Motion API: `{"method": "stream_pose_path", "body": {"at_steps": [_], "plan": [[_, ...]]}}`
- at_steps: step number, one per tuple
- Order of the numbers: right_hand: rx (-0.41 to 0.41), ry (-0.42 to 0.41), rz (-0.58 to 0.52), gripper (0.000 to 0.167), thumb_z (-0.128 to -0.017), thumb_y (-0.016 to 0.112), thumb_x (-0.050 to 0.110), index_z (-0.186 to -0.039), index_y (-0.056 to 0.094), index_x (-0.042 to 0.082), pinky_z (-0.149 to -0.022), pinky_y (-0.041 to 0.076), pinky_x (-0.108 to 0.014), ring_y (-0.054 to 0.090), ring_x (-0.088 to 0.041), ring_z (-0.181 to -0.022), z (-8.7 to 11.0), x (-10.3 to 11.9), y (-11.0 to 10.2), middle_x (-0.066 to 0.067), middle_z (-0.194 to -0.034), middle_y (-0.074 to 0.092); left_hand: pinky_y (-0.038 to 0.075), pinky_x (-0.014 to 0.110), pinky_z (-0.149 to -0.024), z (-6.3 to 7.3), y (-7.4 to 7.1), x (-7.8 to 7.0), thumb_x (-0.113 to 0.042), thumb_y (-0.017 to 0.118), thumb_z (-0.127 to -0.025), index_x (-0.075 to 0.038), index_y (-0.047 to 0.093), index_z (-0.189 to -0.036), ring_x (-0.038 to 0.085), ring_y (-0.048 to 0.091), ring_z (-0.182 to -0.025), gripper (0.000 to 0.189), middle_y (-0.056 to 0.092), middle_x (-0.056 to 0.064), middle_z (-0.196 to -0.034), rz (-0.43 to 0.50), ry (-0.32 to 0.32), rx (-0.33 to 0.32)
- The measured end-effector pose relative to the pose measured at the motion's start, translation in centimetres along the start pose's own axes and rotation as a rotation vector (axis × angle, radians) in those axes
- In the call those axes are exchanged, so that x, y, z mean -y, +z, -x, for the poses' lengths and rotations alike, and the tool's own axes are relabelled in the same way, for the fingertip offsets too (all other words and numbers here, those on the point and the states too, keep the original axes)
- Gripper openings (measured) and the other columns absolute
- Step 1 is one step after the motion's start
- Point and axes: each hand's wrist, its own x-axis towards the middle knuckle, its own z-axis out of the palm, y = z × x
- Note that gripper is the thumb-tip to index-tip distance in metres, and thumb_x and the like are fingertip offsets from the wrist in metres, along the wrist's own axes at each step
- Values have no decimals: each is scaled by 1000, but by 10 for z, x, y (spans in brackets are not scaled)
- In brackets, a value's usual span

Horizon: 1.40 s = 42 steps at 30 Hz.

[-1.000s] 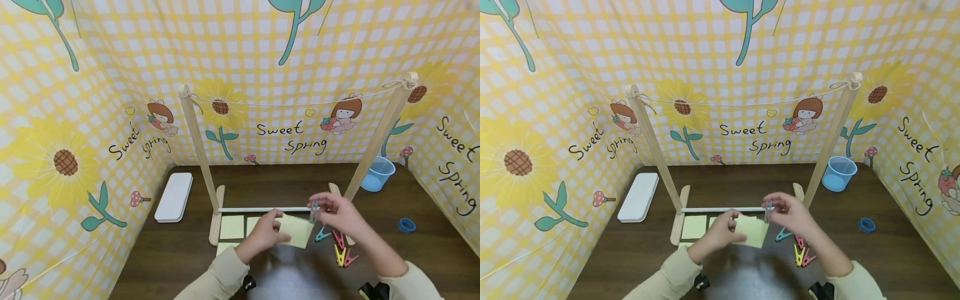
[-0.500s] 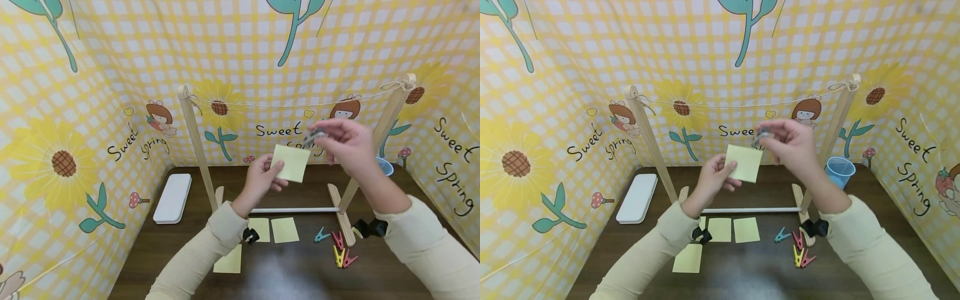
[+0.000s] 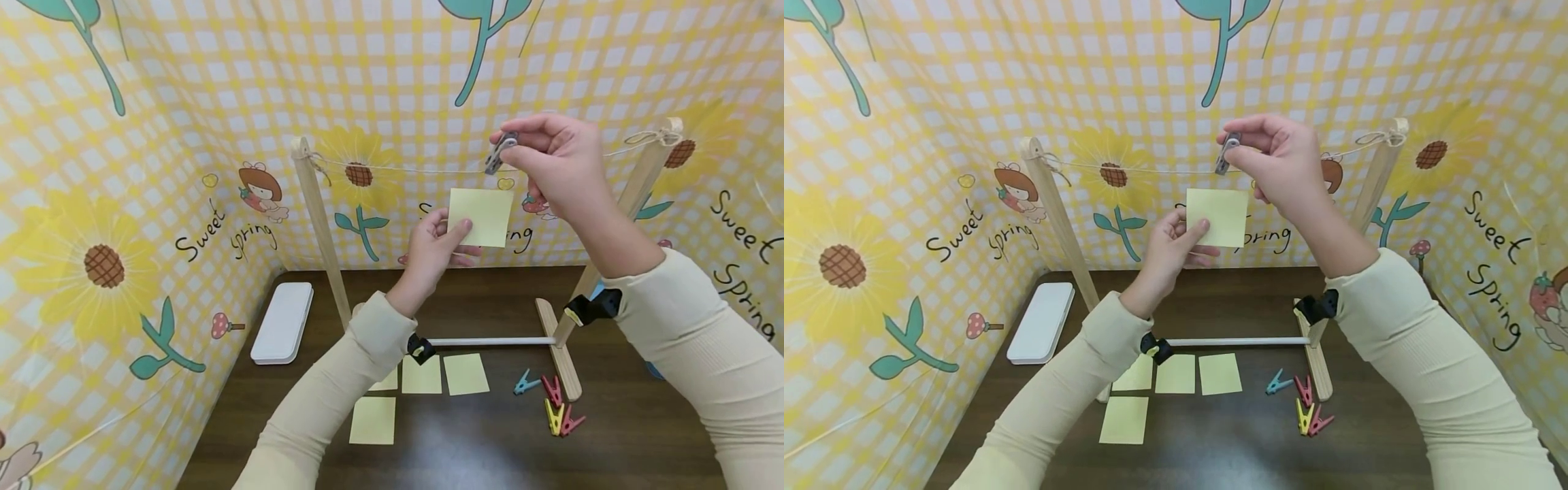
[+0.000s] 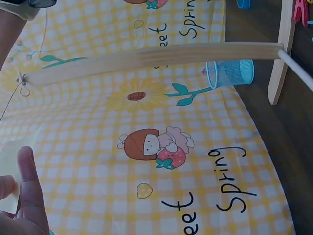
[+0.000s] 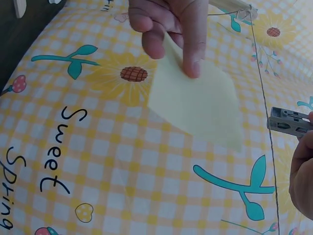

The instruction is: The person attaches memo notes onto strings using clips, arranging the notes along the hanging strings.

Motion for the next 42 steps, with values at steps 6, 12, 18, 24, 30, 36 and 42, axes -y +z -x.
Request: {"method": "stream_pose_path", "body": {"at_steps": [6, 12, 18, 24, 30, 36, 42], "plan": [[13, 78, 48, 19, -81, 65, -6, -99, 67, -1, -25, 29, -22, 31, -15, -26, -2, -3, -1, -6, -89, 69, 54, 32, -51, -6, 1, -7, -9, 59, -91, 3, 54, -113, 23, 66, -60, 26, 64, 20, -95, -14, 39, 0], [28, 119, 75, 19, -81, 66, -4, -99, 67, 0, -25, 25, -22, 33, -16, -28, -3, -8, 1, -6, -87, 70, 53, 30, -49, -7, 4, -13, -9, 59, -90, 3, 55, -112, 21, 66, -59, 25, 64, 22, -95, 1, 71, 18], [56, 133, 104, 27, -81, 65, -5, -108, 64, -1, -27, 24, -21, 32, -14, -29, -3, -11, 1, -4, -88, 69, 53, 29, -48, -6, 4, -14, -8, 59, -91, 3, 55, -113, 17, 66, -57, 25, 63, 22, -95, 3, 91, 25], [103, 190, 120, 47, -82, 64, -4, -127, 55, 5, -29, 27, -21, 32, -12, -30, -2, -11, 0, -5, -98, 68, 53, 30, -48, -6, 3, -13, -6, 60, -89, 2, 55, -114, 23, 66, -60, 27, 64, 19, -91, -7, 92, 26], [114, 183, 73, 68, -81, 65, -4, -141, 39, 17, -32, 36, -21, 45, -15, -34, 5, -8, -3, -16, -129, 52, 53, 30, -49, -2, -1, -9, -6, 63, -88, -4, 49, -122, 17, 64, -58, 37, 62, 14, -95, -12, 45, 21], [0, -254, 53, 39, -80, 57, -9, -119, 57, -3, -39, 41, -17, 56, -12, -46, 32, -30, -19, -15, -112, 61, 51, 28, -48, 10, -15, 5, -16, 58, -92, -6, 40, -131, 20, 62, -64, 44, 53, 12, -109, -60, 10, 21], [-16, -313, 302, 16, -77, 57, -14, -93, 60, -16, -43, 41, -15, 51, -6, -48, 87, -82, -49, -5, -76, 65, 51, 32, -49, 32, -37, 47, -21, 59, -91, -11, 46, -126, 24, 60, -67, 39, 57, 11, -106, -322, -67, -4]]}}
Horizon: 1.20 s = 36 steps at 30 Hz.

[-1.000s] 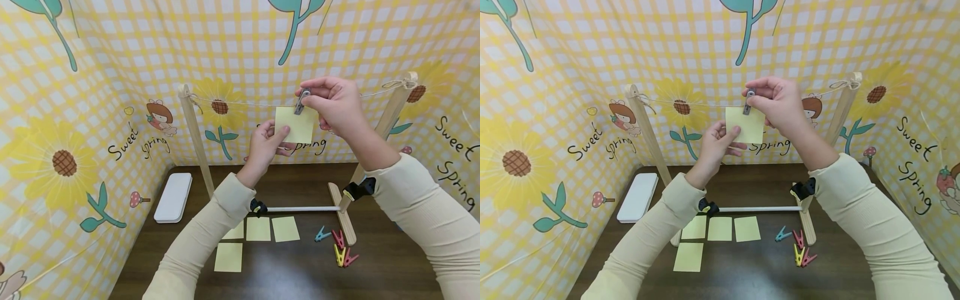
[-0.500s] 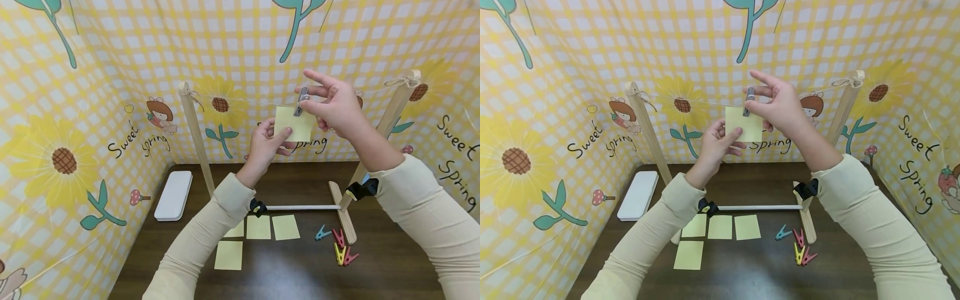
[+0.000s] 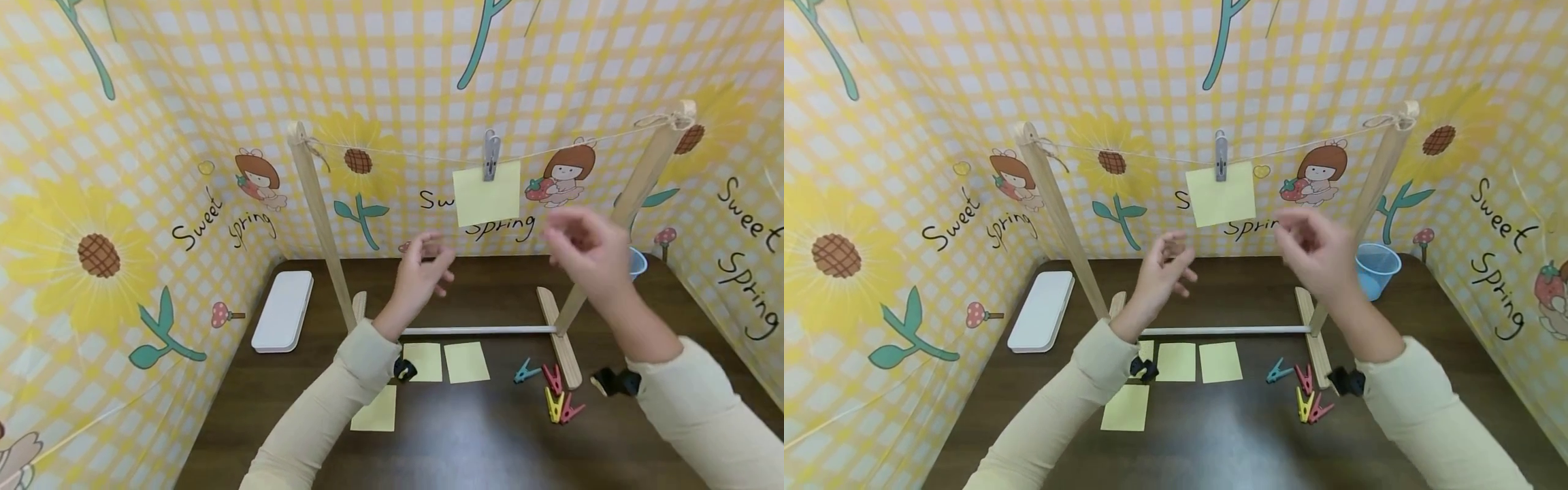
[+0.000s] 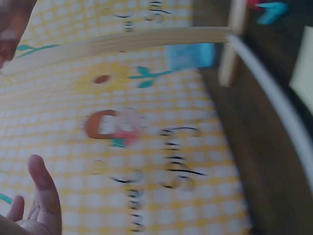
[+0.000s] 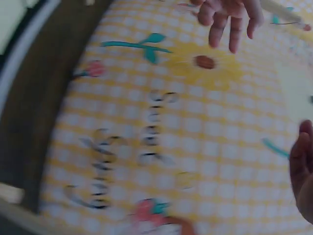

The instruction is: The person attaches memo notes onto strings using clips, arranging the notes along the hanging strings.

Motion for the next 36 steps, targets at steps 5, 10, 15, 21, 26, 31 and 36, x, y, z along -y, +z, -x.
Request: {"method": "stream_pose_path", "body": {"at_steps": [5, 10, 15, 21, 26, 31, 36], "plan": [[481, 340, 406, 13, -82, 64, 0, -95, 65, 2, -49, 44, -22, 50, -5, -56, 74, -50, -14, 1, -74, 61, 47, 27, -52, 22, 2, 60, -22, 59, -90, -15, 60, -110, 15, 55, -62, 21, 59, 2, -81, -462, -94, 165], [819, 512, 549, 25, -78, 66, 3, -102, 64, 1, -51, 40, -26, 45, -8, -56, 138, -94, -17, 3, -69, 52, 45, 26, -56, 41, 16, 109, -25, 61, -88, -13, 62, -113, 12, 57, -69, 28, 64, -2, -89, -918, -138, 352], [903, 497, 703, 44, -66, 74, 8, -109, 63, 7, -58, 37, -31, 42, -18, -70, 171, -111, -13, -3, -82, 49, 50, 32, -63, 51, 30, 141, -39, 66, -84, -11, 58, -119, 21, 61, -82, 46, 62, 6, -105, -1193, -161, 397], [935, 465, 812, 47, -63, 78, 8, -108, 65, 13, -62, 38, -38, 44, -23, -74, 182, -116, -8, -7, -90, 52, 49, 32, -58, 52, 40, 155, -51, 70, -76, -6, 55, -114, 22, 58, -70, 62, 57, 9, -95, -1307, -201, 385], [907, 429, 833, 33, -66, 78, 6, -96, 67, 13, -62, 40, -38, 46, -21, -74, 187, -119, -6, -3, -87, 54, 49, 33, -59, 51, 42, 159, -50, 73, -73, -6, 55, -116, 26, 58, -79, 64, 54, 13, -106, -1274, -185, 338], [846, 386, 809, 26, -67, 79, 7, -90, 67, 13, -65, 41, -41, 51, -22, -80, 190, -120, -7, 0, -89, 59, 44, 32, -56, 53, 43, 162, -43, 79, -69, -10, 53, -96, 24, 53, -74, 50, 51, 7, -88, -1237, -82, 262], [777, 447, 651, 25, -72, 73, 5, -97, 68, 6, -60, 43, -32, 49, -16, -73, 187, -114, -12, 0, -84, 61, 40, 28, -50, 57, 43, 160, -14, 75, -74, -8, 48, -101, 16, 50, -55, 39, 53, 1, -67, -991, -46, 187]]}}
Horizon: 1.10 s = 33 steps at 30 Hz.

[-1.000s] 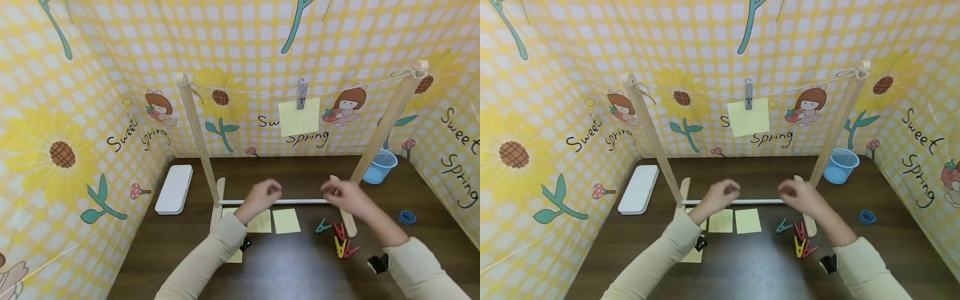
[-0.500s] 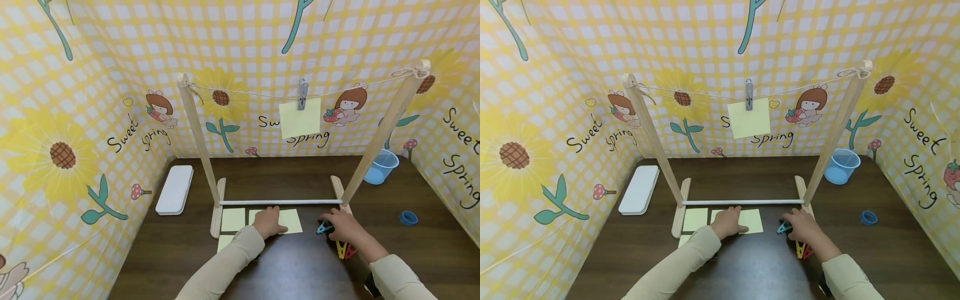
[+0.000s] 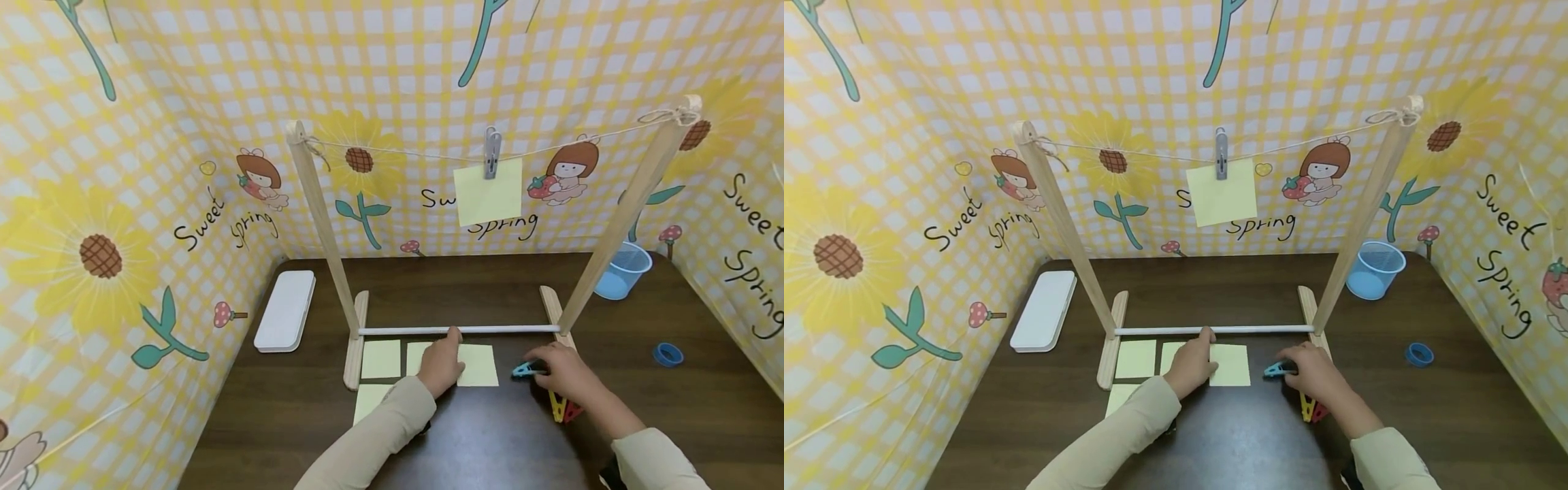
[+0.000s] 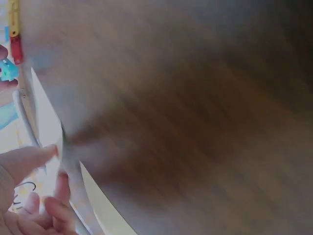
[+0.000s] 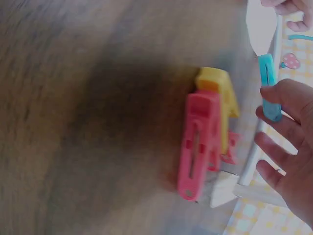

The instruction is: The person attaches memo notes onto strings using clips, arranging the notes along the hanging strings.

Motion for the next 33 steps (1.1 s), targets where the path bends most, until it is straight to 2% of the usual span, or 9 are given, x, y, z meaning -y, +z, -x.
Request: {"method": "stream_pose_path", "body": {"at_steps": [5, 8, 11, 14, 16, 19, 24, 28, 33], "plan": [[-2, -29, -206, 28, -83, 68, 9, -108, 64, -3, -53, 43, -24, 46, -7, -64, 2, 4, -16, -2, -85, 59, 41, 22, -56, 1, -9, -2, 2, 64, -77, -4, 56, -103, 7, 44, -54, 28, 50, -5, -65, 404, -40, 29], [-65, -47, -225, 31, -86, 66, 12, -112, 62, -3, -55, 42, -23, 46, -4, -67, 2, 8, -28, 0, -87, 58, 41, 21, -59, -2, -18, -4, -1, 63, -80, 2, 62, -95, 6, 43, -57, 15, 50, -4, -67, 631, -83, 33], [-143, -17, -274, 31, -82, 70, 13, -109, 63, -1, -53, 40, -23, 46, -6, -63, 1, 17, -42, 2, -78, 54, 44, 22, -57, -4, -29, -7, -6, 62, -84, 5, 64, -94, 7, 48, -61, 16, 56, -2, -73, 872, -178, 7], [-213, 18, -359, 29, -78, 75, 13, -102, 64, 1, -54, 43, -23, 49, -7, -66, -3, 29, -59, 2, -74, 56, 53, 33, -56, -4, -43, -9, -14, 56, -90, 4, 61, -102, 12, 55, -64, 22, 57, 4, -80, 1106, -247, -5], [-245, -1, -421, 26, -78, 74, 10, -100, 65, -1, -57, 46, -23, 53, -6, -70, -7, 38, -72, -2, -79, 60, 54, 39, -52, -3, -55, -9, -20, 50, -94, 1, 55, -104, 17, 58, -65, 24, 54, 6, -81, 1198, -270, 3], [-241, -55, -506, 26, -84, 67, 5, -108, 62, -4, -59, 49, -23, 58, -6, -75, -15, 51, -91, -10, -87, 64, 52, 38, -43, -3, -72, -9, -26, 42, -98, -4, 49, -105, 25, 62, -59, 24, 55, 9, -78, 1243, -256, -2], [-248, -159, -578, 29, -88, 60, 0, -116, 57, -7, -59, 51, -23, 61, -7, -73, -29, 78, -124, -15, -92, 64, 40, 19, -33, -4, -108, -13, -19, 49, -97, -2, 48, -111, 18, 57, -44, 21, 59, 10, -81, 1249, -221, -99], [-273, -211, -572, 29, -86, 63, 1, -113, 58, -7, -63, 51, -20, 62, -7, -76, -40, 106, -151, -8, -89, 65, 40, 17, -36, -4, -136, -16, -5, 58, -90, 0, 50, -112, 12, 55, -49, 24, 60, 8, -89, 1283, -193, -200], [-300, -262, -517, 27, -83, 68, 3, -108, 63, -4, -65, 51, -19, 64, -7, -78, -49, 140, -189, -1, -93, 67, 43, 18, -40, -5, -164, -22, 1, 63, -85, 2, 55, -110, 11, 55, -58, 27, 60, 5, -86, 1336, -173, -298]]}}
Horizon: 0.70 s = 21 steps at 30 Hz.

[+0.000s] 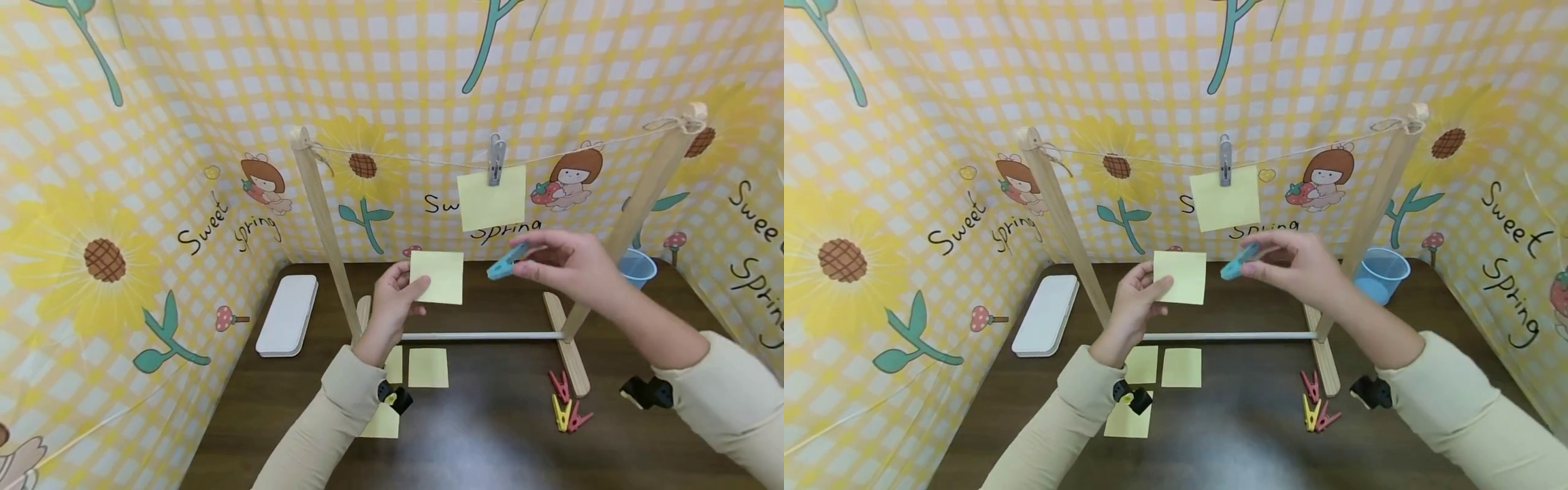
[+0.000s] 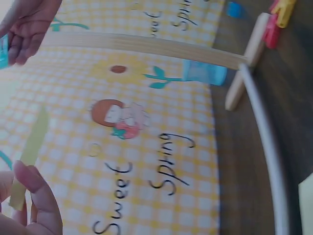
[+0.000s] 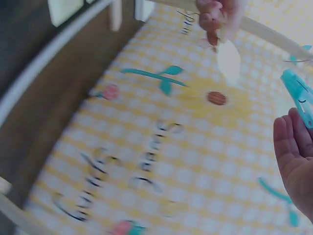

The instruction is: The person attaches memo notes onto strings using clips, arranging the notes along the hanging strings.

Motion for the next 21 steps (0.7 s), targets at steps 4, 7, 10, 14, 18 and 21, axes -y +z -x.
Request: {"method": "stream_pose_path", "body": {"at_steps": [4, 7, 10, 14, 18, 21], "plan": [[-37, -85, 97, 27, -82, 68, 1, -108, 64, -2, -61, 50, -17, 64, -5, -73, -22, 31, -9, -3, -92, 67, 42, 16, -42, -5, 2, -18, 0, 65, -84, 4, 57, -111, 8, 54, -56, 28, 61, 3, -80, 58, 27, -50], [-120, -145, 195, 26, -81, 69, 1, -106, 65, -4, -53, 48, -16, 61, -5, -60, -41, 51, -10, -8, -79, 67, 39, 14, -44, -11, 3, -30, -5, 66, -85, 4, 59, -111, 7, 51, -54, 28, 60, 1, -78, 67, 65, -95], [-203, -139, 289, 23, -81, 70, 7, -103, 68, -1, -46, 46, -16, 57, -7, -50, -59, 69, -9, -10, -75, 68, 38, 15, -47, -17, 6, -42, -9, 65, -87, 2, 59, -112, 7, 50, -58, 29, 59, 1, -81, 73, 120, -114], [-264, -137, 409, 23, -83, 70, 18, -101, 70, 4, -43, 39, -15, 55, -11, -47, -81, 86, -3, -6, -76, 69, 39, 17, -50, -25, 10, -52, -11, 63, -88, -1, 59, -111, 8, 52, -62, 25, 59, 0, -82, 134, 165, -96], [-300, -206, 535, 22, -86, 67, 22, -97, 72, 4, -46, 35, -17, 58, -14, -52, -100, 95, 5, -4, -81, 70, 42, 18, -51, -28, 16, -57, -10, 61, -90, -2, 58, -109, 9, 53, -59, 21, 60, 2, -81, 204, 183, -63], [-304, -232, 588, 22, -87, 65, 23, -95, 73, 4, -50, 38, -21, 60, -16, -55, -110, 100, 9, -4, -85, 71, 42, 18, -49, -30, 20, -60, -9, 60, -90, -1, 58, -109, 9, 52, -56, 20, 60, 2, -81, 227, 197, -47]]}}
